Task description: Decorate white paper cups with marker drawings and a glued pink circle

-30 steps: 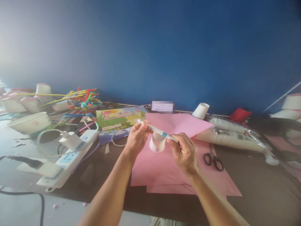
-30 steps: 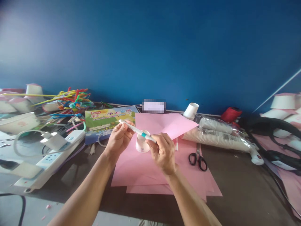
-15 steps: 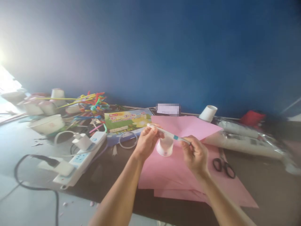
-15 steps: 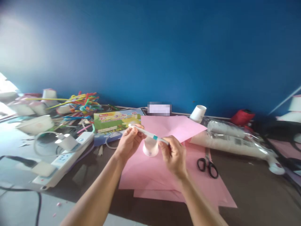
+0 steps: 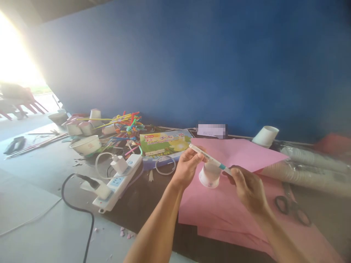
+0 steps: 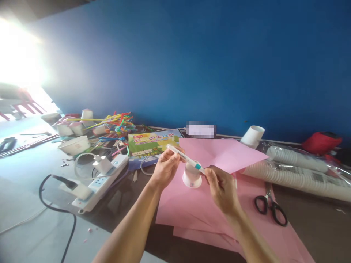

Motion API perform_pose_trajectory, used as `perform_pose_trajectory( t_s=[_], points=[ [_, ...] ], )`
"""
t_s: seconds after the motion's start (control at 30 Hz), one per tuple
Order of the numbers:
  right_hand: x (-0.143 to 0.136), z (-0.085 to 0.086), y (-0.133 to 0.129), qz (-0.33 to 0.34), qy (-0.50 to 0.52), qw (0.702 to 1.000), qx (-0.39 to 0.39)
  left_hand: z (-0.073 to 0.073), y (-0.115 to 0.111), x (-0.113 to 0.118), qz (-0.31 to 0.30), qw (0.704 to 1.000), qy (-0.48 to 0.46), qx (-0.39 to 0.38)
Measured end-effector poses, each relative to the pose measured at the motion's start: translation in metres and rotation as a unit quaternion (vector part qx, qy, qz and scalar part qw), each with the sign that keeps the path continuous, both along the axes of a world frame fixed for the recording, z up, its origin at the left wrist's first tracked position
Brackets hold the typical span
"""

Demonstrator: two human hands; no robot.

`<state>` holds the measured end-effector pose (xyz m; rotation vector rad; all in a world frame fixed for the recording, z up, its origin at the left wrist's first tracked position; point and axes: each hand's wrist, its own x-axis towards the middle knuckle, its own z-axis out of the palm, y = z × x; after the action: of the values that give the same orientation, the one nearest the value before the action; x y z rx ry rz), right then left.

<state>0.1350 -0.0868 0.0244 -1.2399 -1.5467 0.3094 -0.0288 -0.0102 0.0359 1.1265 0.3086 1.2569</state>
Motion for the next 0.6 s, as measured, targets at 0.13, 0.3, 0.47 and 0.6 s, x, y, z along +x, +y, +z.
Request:
perform_pose_trajectory(
  t_s=[0.13, 0.3, 0.47, 0.6],
  points=[
    [-0.0014, -0.0009, 0.0009, 0.023, -0.007, 1.0, -0.016, 0.0025, -0.0019, 0.0005, 0.012, 1.0, 0.003, 0.002],
    [-0.0026, -0.0001, 0.0004, 0.05, -0.009, 0.998, -0.023, 0.0019, -0.0029, 0.0006, 0.03, 0.999, 0.031, 0.021],
    [-0.0013, 0.0024, -0.0008, 0.076, -0.022, 0.992, -0.096, 0.0012, -0.0025, 0.001, 0.032, 0.999, 0.035, 0.026],
    [-0.0007, 0.0012, -0.0003, 0.081, -0.034, 0.987, -0.135, 0.0005, -0.001, 0.0002, 0.032, 0.998, 0.033, 0.031]
  ],
)
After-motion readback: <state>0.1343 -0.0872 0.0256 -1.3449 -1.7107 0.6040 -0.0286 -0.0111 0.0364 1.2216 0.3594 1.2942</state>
